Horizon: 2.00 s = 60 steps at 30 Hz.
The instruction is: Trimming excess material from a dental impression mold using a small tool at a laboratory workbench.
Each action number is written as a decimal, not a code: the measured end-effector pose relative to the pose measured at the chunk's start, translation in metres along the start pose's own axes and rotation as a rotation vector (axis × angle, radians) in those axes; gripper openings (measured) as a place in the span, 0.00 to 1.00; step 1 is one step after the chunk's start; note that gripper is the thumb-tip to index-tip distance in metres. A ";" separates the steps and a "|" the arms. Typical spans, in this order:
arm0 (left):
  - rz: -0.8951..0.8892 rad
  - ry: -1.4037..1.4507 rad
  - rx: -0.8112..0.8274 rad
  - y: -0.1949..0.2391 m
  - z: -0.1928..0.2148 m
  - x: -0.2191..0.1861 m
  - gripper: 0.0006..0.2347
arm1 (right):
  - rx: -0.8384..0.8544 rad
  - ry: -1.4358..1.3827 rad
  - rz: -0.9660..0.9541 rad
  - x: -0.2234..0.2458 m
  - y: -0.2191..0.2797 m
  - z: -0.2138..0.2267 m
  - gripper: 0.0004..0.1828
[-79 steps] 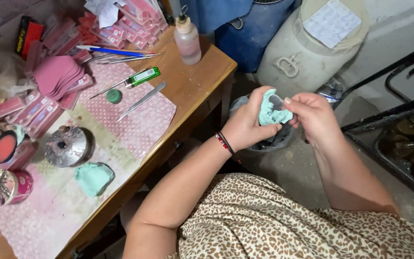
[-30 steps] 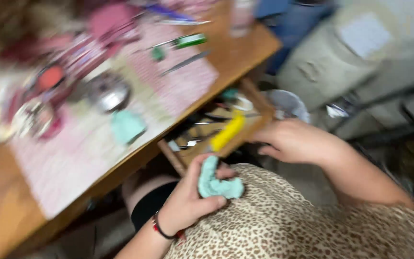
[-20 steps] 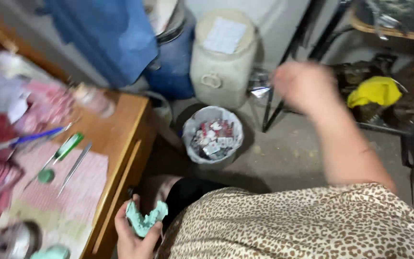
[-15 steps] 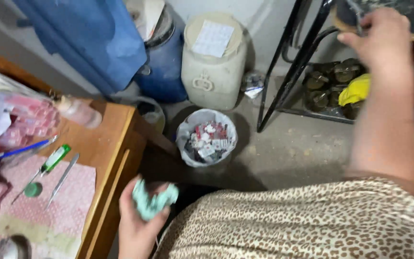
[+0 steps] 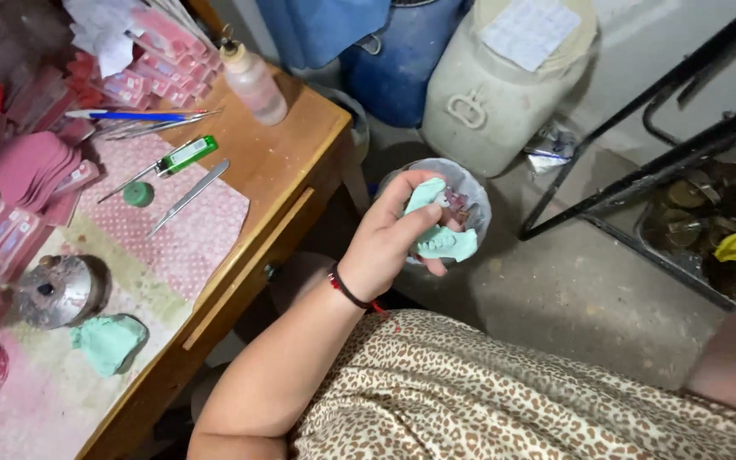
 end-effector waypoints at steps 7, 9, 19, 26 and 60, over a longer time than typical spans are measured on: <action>0.121 -0.212 -0.064 -0.015 0.012 0.001 0.18 | 0.249 -0.382 0.059 0.234 0.003 -0.141 0.30; 0.144 -0.264 -0.080 -0.020 0.019 0.001 0.18 | 0.315 -0.402 0.090 0.259 -0.002 -0.147 0.31; 0.240 -0.754 -0.085 -0.023 0.032 -0.032 0.22 | 0.448 -0.093 0.220 0.281 -0.019 -0.168 0.34; 0.236 -0.843 -0.085 -0.026 0.035 -0.042 0.22 | 0.420 -0.122 0.228 0.290 -0.025 -0.170 0.27; 0.187 -1.275 0.149 -0.038 0.056 -0.006 0.23 | 0.652 0.146 0.390 0.256 -0.026 -0.202 0.11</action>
Point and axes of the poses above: each hand's wrist, its own y-axis away from the middle knuckle, its own z-axis out of the back of the hand, x = y × z, the point moved 10 cm from there along -y, towards the middle knuckle, and after that the axes turned 3 degrees about -y, right-handed, at the moved point
